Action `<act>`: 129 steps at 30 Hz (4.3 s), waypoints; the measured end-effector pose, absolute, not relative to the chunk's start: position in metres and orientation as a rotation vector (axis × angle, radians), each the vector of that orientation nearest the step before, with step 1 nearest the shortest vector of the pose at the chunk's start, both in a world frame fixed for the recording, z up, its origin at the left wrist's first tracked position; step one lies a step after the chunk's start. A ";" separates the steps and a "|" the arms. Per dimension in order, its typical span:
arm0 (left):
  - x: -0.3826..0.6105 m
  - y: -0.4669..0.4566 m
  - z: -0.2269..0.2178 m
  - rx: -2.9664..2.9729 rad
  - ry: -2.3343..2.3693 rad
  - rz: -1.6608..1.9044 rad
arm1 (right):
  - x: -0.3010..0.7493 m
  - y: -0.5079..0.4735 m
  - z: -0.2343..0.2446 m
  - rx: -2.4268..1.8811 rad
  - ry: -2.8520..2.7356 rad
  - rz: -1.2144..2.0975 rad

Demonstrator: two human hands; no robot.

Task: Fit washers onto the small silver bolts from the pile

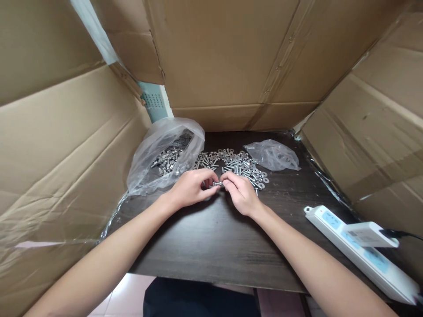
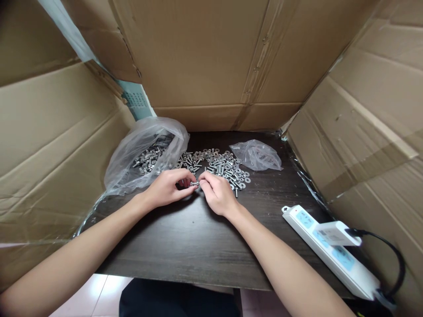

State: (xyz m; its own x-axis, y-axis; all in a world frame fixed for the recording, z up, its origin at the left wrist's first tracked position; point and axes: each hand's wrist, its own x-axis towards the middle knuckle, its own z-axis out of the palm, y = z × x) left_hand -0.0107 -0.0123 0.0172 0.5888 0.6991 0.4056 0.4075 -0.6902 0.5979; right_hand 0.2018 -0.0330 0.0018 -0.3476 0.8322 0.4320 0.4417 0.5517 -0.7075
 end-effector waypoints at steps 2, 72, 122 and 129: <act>-0.011 -0.013 0.017 2.381 0.886 0.884 | 0.202 -0.033 0.003 -1.020 -1.972 0.613; -0.011 -0.011 0.017 2.392 0.880 0.880 | 0.198 -0.034 0.000 -0.972 -1.966 0.679; -0.012 -0.011 0.017 2.372 0.904 0.847 | 0.197 -0.034 -0.003 -0.994 -1.981 0.672; -0.011 -0.012 0.017 2.385 0.892 0.835 | 0.200 -0.033 0.000 -0.964 -1.993 0.649</act>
State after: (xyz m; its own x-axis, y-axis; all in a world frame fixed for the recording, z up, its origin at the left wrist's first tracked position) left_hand -0.0112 -0.0117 0.0175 0.6056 0.7006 0.3774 0.4227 -0.6850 0.5934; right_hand 0.2002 -0.0328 0.0004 -0.3794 0.8119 0.4436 0.3948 0.5757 -0.7160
